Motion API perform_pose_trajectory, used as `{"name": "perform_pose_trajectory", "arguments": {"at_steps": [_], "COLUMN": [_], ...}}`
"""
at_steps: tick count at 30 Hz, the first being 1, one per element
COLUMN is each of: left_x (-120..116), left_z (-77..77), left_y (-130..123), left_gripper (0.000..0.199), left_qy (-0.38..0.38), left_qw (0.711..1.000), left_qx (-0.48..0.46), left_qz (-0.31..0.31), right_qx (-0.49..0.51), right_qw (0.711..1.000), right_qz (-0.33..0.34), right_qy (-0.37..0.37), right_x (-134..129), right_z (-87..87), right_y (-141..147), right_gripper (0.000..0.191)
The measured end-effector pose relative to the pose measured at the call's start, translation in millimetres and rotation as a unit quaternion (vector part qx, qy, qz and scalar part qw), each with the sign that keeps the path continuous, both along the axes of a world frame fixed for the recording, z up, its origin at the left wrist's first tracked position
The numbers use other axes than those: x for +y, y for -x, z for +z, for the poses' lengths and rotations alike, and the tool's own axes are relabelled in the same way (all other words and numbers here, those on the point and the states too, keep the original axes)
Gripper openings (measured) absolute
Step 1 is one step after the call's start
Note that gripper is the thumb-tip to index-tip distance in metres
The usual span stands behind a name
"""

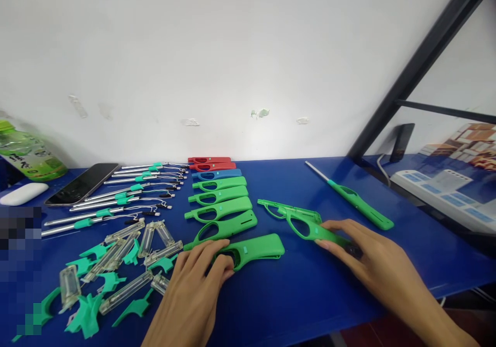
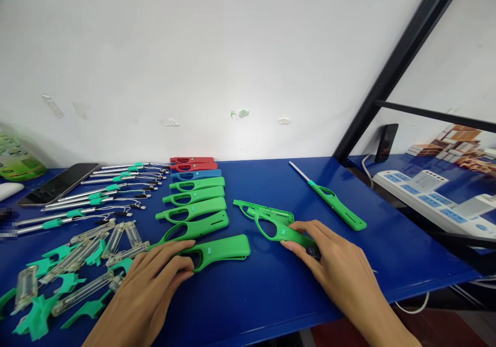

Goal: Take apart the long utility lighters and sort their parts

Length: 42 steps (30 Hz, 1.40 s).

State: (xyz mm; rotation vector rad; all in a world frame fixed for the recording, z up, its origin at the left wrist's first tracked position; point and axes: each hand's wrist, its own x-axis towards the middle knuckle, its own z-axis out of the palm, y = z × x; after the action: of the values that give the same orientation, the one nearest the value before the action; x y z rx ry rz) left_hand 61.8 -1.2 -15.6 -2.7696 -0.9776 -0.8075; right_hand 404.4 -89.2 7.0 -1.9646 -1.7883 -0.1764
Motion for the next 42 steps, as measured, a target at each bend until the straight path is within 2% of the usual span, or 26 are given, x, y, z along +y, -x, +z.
{"name": "perform_pose_trajectory", "arguments": {"at_steps": [8, 24, 31, 35, 42], "left_x": [-2, -4, -5, -5, -4], "left_z": [2.9, -0.8, 7.4, 8.8, 8.0], "left_y": [4, 7, -1, -6, -5], "left_gripper": [0.021, 0.023, 0.022, 0.035, 0.033], "left_qy": [0.024, 0.043, -0.011, -0.040, -0.037], "left_qw": [0.999, 0.998, 1.000, 0.999, 0.998], "left_qx": [0.030, -0.034, -0.021, 0.021, 0.036], "left_qz": [0.002, 0.005, -0.007, -0.007, -0.026], "right_qx": [0.001, -0.003, 0.001, 0.000, -0.002], "right_qw": [1.000, 1.000, 1.000, 1.000, 1.000], "right_qz": [-0.016, -0.020, -0.023, -0.018, -0.020], "right_qy": [0.008, 0.006, 0.012, 0.010, 0.009], "right_x": [-3, -3, -4, -3, -4], "right_z": [-1.3, -3.4, -3.6, -3.5, -6.5], "right_y": [-2, -2, -1, 0, -1], "right_gripper": [0.049, 0.052, 0.052, 0.052, 0.052]}}
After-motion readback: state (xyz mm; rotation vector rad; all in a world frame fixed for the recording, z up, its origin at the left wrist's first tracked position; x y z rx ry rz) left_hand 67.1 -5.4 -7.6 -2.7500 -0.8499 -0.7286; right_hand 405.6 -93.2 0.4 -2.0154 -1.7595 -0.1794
